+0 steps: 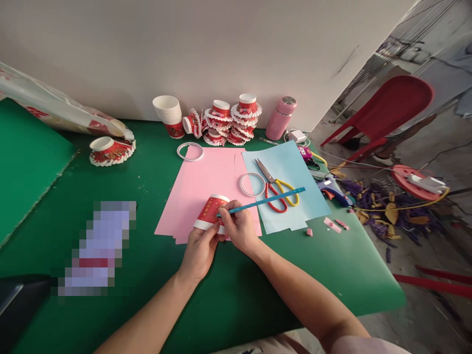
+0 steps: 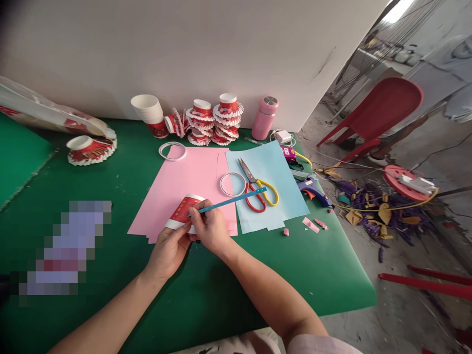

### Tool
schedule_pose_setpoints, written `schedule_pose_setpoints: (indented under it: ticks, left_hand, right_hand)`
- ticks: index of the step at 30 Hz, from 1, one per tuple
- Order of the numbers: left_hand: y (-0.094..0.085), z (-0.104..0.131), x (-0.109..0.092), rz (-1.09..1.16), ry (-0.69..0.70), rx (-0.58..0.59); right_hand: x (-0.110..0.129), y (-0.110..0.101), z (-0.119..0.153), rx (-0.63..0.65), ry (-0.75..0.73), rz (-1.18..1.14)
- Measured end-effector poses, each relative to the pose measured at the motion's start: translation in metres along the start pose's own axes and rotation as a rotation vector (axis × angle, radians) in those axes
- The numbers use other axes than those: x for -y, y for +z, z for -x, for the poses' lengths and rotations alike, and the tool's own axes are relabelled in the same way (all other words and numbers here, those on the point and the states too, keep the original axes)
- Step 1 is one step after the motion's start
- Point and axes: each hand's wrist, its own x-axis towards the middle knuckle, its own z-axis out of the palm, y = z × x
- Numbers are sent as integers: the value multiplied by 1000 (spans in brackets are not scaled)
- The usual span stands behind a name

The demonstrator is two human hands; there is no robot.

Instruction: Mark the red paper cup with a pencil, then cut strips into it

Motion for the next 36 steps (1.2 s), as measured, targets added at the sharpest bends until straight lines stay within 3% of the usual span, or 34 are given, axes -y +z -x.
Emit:
schedule_pose_setpoints:
  ticks: [26,28,32,36]
  left_hand:
    - [0,0,-4,12,-31,-47]
    - [2,0,-6,25,-35,-60]
    - [3,1,-9,76,-66,-87]
    - [5,3,-13,123,-126,-65]
  right_hand:
    - [-3,-8,0,-36,-42,35]
    - [-7,-9,-3,-80,-25,-61]
    - [-14,-10,-10,-304,-71,-265]
    - [-10,-16,-11,-385,-156,-199]
